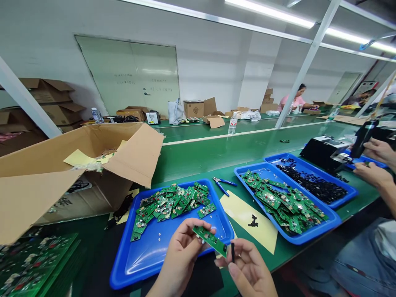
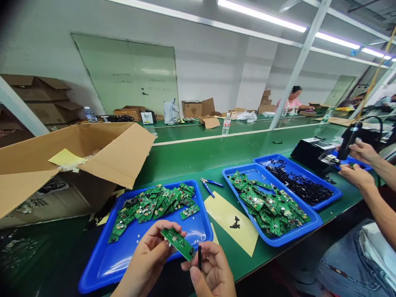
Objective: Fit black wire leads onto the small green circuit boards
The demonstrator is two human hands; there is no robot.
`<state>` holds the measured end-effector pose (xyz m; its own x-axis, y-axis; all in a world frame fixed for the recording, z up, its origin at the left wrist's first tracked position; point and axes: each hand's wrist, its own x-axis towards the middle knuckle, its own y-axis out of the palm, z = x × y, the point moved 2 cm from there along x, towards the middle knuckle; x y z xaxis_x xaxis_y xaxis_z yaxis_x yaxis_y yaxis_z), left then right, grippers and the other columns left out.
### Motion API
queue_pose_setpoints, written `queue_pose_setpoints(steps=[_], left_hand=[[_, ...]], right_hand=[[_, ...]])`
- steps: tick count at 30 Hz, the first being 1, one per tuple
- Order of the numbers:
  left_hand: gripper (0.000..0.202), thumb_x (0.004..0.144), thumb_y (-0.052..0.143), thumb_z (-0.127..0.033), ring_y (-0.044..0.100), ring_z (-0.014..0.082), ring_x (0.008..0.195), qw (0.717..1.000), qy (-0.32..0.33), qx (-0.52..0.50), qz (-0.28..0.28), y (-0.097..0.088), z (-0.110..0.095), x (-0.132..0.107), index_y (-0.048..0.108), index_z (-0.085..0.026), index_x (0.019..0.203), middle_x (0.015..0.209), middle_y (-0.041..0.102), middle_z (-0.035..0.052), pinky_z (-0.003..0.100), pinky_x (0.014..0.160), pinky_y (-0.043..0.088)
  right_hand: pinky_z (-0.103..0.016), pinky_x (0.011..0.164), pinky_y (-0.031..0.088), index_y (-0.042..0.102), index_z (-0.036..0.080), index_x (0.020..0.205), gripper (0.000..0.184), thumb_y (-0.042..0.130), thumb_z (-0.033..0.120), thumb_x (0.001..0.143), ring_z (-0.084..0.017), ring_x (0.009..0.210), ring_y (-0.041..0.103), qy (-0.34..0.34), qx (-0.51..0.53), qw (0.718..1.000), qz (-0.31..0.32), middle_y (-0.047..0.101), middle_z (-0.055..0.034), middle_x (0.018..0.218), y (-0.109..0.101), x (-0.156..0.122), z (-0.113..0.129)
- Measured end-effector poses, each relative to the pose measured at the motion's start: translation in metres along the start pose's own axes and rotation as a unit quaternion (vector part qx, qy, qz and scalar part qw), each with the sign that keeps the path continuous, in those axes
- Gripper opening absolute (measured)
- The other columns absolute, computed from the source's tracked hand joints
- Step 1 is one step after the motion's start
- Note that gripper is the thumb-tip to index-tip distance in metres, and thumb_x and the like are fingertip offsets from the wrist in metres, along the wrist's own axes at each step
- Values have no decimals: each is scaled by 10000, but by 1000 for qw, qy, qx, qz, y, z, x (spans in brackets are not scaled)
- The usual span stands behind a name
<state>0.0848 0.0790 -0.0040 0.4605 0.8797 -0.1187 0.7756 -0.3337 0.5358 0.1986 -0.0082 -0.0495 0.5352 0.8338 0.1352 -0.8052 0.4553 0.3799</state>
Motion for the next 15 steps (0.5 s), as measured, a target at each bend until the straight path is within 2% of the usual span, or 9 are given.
queue_pose_setpoints(steps=[5,9,15], left_hand=[[198,654,807,-362,642,255,929,989,67,126,33,-13,1,-8,697,-218,734,914,704,72,331,812,526],[290,682,767,-441,605,290,1061,980,23,183,72,-18,-5,-17,725,-223,869,1048,694,102,356,916,480],[388,629,803,-386,613,198,781,958,-87,252,110,-13,12,-14,693,-198,950,952,655,82,272,638,512]], right_hand=[[-285,734,574,602,204,969,305,708,420,781,-201,793,691,-34,-63,996,-48,680,-76,838,-1,9,2],[-232,708,559,623,193,926,284,699,428,787,-169,749,675,-37,-78,996,-34,654,-51,790,-1,11,5],[-211,672,553,656,198,898,285,637,474,831,-157,716,676,-39,-77,996,28,669,-42,776,13,4,5]])
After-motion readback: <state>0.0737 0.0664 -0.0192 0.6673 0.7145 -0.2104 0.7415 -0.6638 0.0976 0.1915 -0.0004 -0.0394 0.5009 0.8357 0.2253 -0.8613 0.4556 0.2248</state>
